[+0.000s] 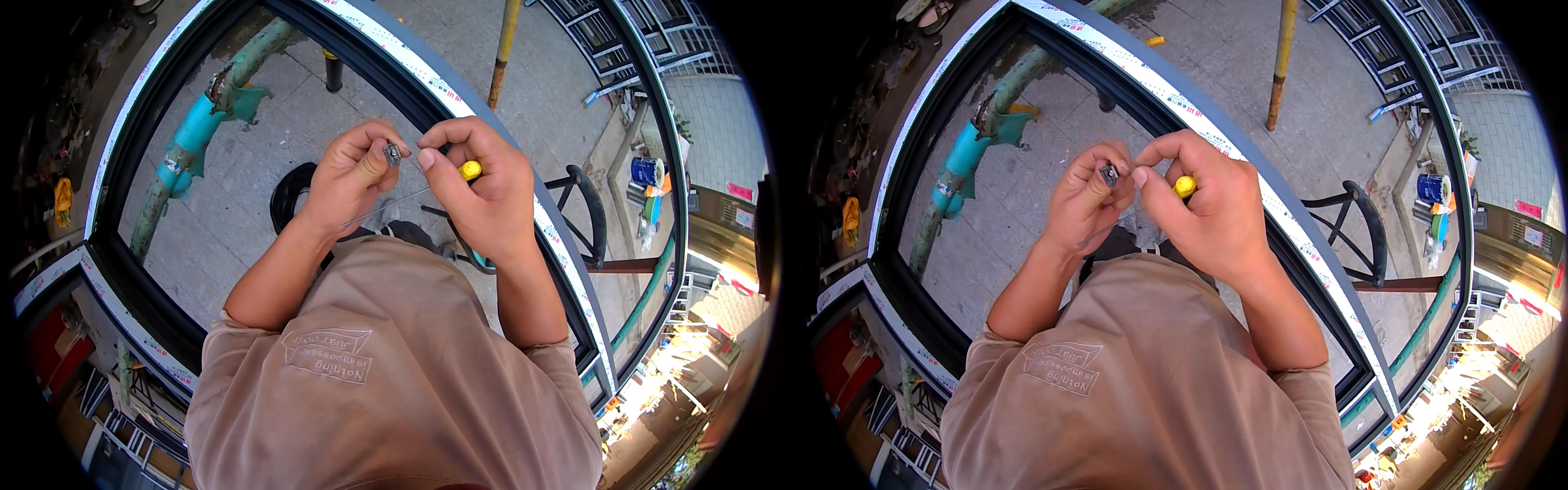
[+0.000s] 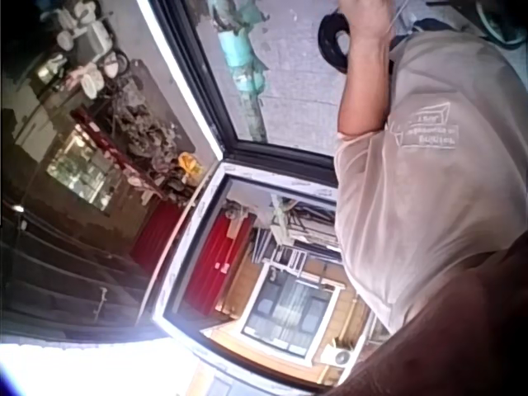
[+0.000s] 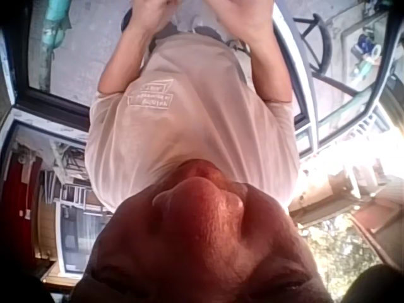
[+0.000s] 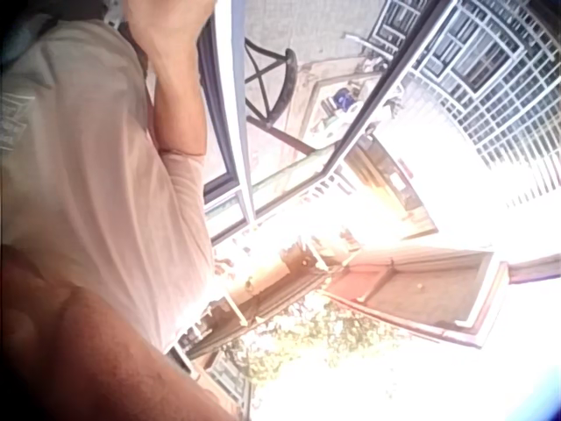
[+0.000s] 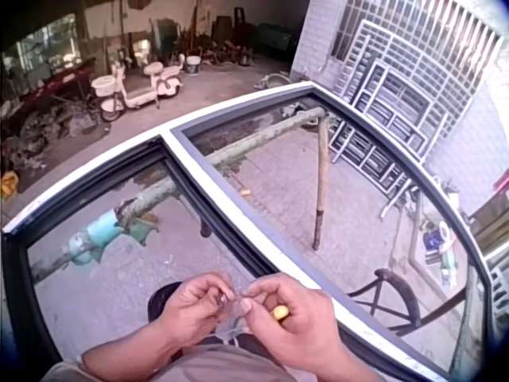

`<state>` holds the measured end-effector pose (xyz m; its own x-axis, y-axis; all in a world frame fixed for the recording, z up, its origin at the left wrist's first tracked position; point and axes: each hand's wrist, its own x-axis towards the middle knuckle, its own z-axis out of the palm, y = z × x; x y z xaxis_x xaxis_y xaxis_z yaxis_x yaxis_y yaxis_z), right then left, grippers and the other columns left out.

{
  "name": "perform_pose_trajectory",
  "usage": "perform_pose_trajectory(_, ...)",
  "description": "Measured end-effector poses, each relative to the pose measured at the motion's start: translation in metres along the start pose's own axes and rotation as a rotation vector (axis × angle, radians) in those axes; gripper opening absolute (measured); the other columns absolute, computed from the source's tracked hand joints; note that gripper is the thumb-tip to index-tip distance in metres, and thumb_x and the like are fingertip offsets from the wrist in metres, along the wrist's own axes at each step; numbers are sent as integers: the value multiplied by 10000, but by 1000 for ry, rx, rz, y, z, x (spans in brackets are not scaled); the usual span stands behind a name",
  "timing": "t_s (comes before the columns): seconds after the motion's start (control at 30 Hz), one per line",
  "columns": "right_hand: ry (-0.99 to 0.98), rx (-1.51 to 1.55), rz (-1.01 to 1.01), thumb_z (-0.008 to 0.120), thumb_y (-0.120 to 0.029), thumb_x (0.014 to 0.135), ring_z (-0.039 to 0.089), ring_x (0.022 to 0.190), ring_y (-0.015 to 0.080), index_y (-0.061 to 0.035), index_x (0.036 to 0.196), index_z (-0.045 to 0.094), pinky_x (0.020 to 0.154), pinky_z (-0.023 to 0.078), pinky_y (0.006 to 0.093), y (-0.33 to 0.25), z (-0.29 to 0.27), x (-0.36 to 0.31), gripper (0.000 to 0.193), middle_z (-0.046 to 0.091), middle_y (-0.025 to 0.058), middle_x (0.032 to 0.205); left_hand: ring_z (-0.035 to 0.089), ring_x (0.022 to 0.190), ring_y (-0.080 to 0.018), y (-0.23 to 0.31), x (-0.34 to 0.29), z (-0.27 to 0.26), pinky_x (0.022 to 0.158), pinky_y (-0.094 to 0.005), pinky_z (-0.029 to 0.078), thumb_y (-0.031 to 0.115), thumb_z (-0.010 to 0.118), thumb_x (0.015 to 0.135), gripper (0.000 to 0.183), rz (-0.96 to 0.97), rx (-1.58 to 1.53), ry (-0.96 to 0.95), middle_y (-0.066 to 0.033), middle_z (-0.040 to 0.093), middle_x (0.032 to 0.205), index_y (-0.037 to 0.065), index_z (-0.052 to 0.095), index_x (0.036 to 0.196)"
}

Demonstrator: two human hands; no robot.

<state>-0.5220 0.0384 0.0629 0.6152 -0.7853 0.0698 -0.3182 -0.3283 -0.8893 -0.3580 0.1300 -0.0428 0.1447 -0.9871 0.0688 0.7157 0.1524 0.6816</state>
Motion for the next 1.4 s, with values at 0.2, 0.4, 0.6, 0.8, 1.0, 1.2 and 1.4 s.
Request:
perform_pose_trajectory(0.2,-70,27,63,776,-134,968,601,578,88,-32,1072,786,561,457,290,-8,1,6,147,682,60,675,365,725,-59,-2,-9,4,644,-225,319,305,609,1172,245,-172,-293,-3,34,499,916,68,670,1173)
perform_pose_trajectory(0.4,-138,231,187,726,-91,1006,739,708,115,39,1096,755,662,566,273,-19,3,7,160,769,93,823,388,743,-54,1,-11,9,632,-223,325,290,587,1173,227,-197,-394,20,33,498,906,74,650,1138)
perform_pose_trajectory(0.6,-153,260,219,687,-61,1023,773,811,113,59,1140,741,727,597,259,-16,7,8,176,796,94,891,396,718,-60,5,-14,15,617,-226,331,300,574,1174,233,-257,-462,76,42,492,891,83,642,1126)
perform_pose_trajectory(0.8,-125,308,208,685,-65,1022,769,837,101,53,1132,749,749,598,259,-3,15,6,173,806,97,891,420,721,-65,6,-18,16,614,-226,356,285,560,1179,230,-333,-557,139,45,495,893,77,659,1179)
perform_pose_trajectory(1.0,-128,287,222,691,-72,1023,762,857,96,48,1127,753,774,598,265,-5,15,6,170,815,89,897,427,724,-66,3,-21,14,616,-224,365,279,564,1178,233,-345,-606,160,37,504,900,74,669,1216)
perform_pose_trajectory(1.2,-133,238,213,695,-73,1020,742,858,81,40,1127,760,765,583,259,-6,14,6,168,813,79,903,420,724,-56,5,-20,15,612,-225,350,299,576,1179,224,-337,-525,169,42,503,906,92,658,1152)
perform_pose_trajectory(1.4,-145,250,229,693,-66,1016,728,836,70,39,1126,761,744,570,255,-6,12,7,167,806,74,882,395,711,-40,3,-17,13,612,-222,326,316,603,1173,205,-304,-421,144,63,489,894,129,652,1105)
